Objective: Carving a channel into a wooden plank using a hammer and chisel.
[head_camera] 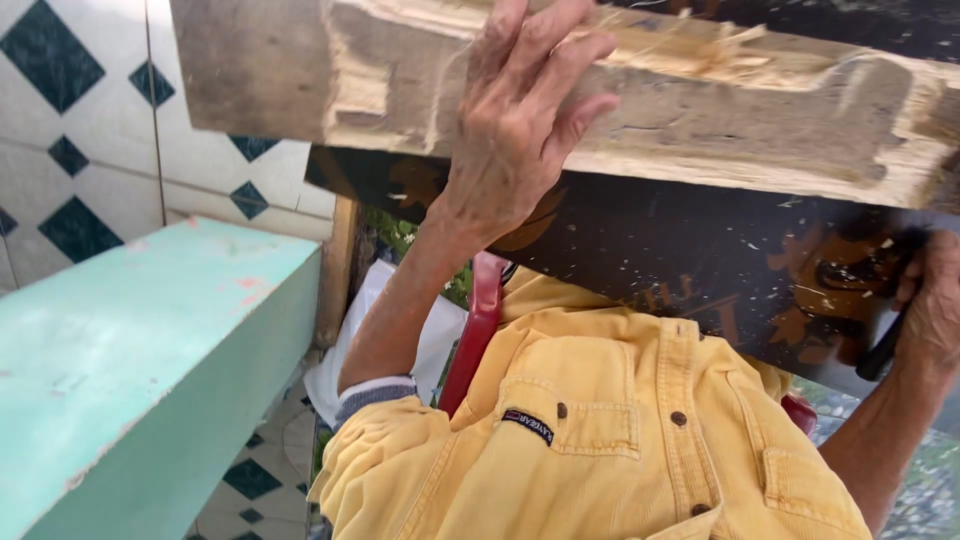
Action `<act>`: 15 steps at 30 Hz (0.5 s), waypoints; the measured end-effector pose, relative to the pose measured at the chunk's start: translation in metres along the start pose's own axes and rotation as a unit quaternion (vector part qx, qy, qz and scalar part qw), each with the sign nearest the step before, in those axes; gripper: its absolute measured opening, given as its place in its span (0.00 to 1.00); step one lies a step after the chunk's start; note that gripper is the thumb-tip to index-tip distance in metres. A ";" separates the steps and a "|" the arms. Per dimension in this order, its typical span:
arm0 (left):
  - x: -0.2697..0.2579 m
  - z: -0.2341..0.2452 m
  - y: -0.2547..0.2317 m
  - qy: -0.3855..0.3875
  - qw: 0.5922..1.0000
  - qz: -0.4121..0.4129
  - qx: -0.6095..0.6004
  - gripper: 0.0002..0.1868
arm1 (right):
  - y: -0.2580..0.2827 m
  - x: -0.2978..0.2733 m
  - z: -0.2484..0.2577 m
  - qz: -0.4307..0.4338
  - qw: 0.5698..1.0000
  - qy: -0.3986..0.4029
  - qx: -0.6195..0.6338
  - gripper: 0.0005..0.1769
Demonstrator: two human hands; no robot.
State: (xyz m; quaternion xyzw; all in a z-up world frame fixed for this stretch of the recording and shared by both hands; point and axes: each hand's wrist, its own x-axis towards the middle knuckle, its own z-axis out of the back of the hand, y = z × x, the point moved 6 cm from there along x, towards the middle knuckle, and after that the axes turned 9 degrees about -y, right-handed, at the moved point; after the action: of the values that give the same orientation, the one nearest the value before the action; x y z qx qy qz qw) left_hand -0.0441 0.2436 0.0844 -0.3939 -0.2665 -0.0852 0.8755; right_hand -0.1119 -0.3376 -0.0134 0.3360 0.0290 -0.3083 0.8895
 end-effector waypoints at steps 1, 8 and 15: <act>0.001 -0.003 -0.009 0.010 1.000 -0.014 0.001 0.20 | 0.012 -0.026 -0.012 -0.008 1.000 -0.016 0.010 0.28; 0.022 -0.055 -0.028 0.035 0.998 -0.038 0.043 0.28 | 0.119 -0.068 -0.013 0.175 0.983 0.022 0.048 0.18; 0.032 -0.075 -0.048 -0.007 0.991 -0.063 0.114 0.13 | 0.128 -0.071 -0.012 0.172 0.983 0.028 0.054 0.18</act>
State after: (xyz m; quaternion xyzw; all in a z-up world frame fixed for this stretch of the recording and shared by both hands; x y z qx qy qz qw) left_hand -0.0044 0.1585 0.0913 -0.2742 -0.3048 -0.1068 0.9058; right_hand -0.0947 -0.2180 0.0698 0.3921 -0.0213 -0.1426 0.9085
